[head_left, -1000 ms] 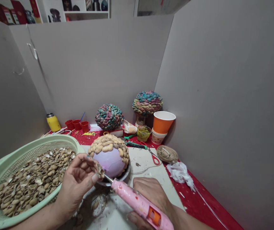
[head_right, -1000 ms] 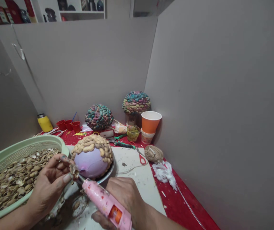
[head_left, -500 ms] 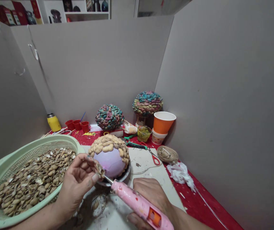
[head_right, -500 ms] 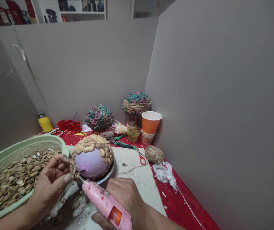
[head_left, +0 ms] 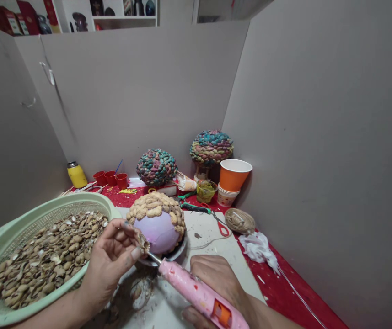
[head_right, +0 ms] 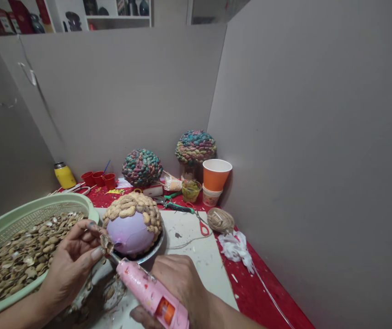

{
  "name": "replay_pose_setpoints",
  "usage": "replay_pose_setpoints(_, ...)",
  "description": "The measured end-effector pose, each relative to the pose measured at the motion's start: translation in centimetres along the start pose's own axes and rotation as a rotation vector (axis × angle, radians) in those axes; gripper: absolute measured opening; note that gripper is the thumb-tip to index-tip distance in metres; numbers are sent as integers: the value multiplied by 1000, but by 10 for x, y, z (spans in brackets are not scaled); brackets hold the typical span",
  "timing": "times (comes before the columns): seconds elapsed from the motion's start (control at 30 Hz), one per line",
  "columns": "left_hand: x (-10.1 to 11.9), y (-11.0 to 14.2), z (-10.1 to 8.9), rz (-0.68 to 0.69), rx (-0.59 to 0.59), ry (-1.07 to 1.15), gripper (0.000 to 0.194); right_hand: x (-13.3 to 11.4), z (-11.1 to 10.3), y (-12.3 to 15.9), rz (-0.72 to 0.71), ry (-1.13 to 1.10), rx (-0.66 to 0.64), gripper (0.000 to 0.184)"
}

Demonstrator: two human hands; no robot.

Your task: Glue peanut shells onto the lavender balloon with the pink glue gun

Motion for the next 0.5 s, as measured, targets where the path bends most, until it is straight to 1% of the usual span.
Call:
replay_pose_setpoints(0.23,0,-1,-1,4,21,-13,26,-2,-1,-1,1,25,10,49)
replay_pose_setpoints(0.37,-2,1,-2,-13,31,-26,26,-1,-1,1,5,2,16,49)
replay_pose_setpoints(0.5,-4,0,0,-16,4,-17,25,0,0,1,1,2,23,48)
Point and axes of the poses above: each hand's wrist, its own y-axis away from the middle knuckle, its own z-axis out of the palm, x = y × z, the point moved 9 cm from there along -y, towards the middle knuckle, and after that the axes turned 12 degrees about -x, right-handed, at the moved point
